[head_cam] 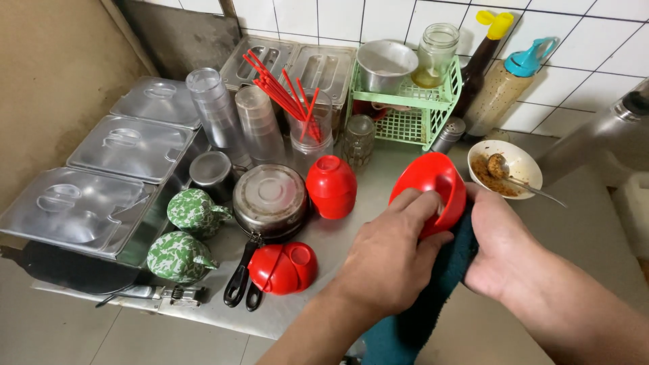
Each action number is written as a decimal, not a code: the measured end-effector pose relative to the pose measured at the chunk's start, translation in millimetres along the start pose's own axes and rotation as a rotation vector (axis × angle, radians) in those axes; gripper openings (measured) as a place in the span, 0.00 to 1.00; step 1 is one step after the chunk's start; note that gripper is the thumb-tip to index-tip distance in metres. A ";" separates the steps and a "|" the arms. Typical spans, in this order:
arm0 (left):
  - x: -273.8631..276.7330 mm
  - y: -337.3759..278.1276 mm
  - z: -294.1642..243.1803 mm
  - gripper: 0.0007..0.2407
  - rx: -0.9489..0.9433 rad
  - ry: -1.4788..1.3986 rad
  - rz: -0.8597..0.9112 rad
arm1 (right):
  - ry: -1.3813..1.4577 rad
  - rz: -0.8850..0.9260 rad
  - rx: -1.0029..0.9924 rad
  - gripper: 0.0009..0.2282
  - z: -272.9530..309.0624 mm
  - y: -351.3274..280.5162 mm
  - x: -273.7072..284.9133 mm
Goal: Wiping small red bowls clean with a green cloth.
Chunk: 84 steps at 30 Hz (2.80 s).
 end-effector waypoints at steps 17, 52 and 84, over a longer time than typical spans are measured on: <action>-25.7 2.0 71.2 0.14 1.050 -0.947 0.043 | -0.846 0.524 1.505 0.08 40.7 -79.1 -56.4; -116.8 23.4 14.8 0.16 0.693 -0.704 -0.087 | -0.237 0.202 0.268 0.19 53.3 37.8 59.6; -112.9 47.2 -21.3 0.16 0.368 0.229 -0.062 | -0.015 0.149 0.179 0.18 53.9 43.0 94.4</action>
Point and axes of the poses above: each hand's wrist, its own y-axis towards the middle knuckle, its own x-axis out of the back of the hand, z = x × y, the point moved 9 cm from there along y, towards the middle knuckle, and after that the axes turned 14 degrees about y, right-handed, at the moved point
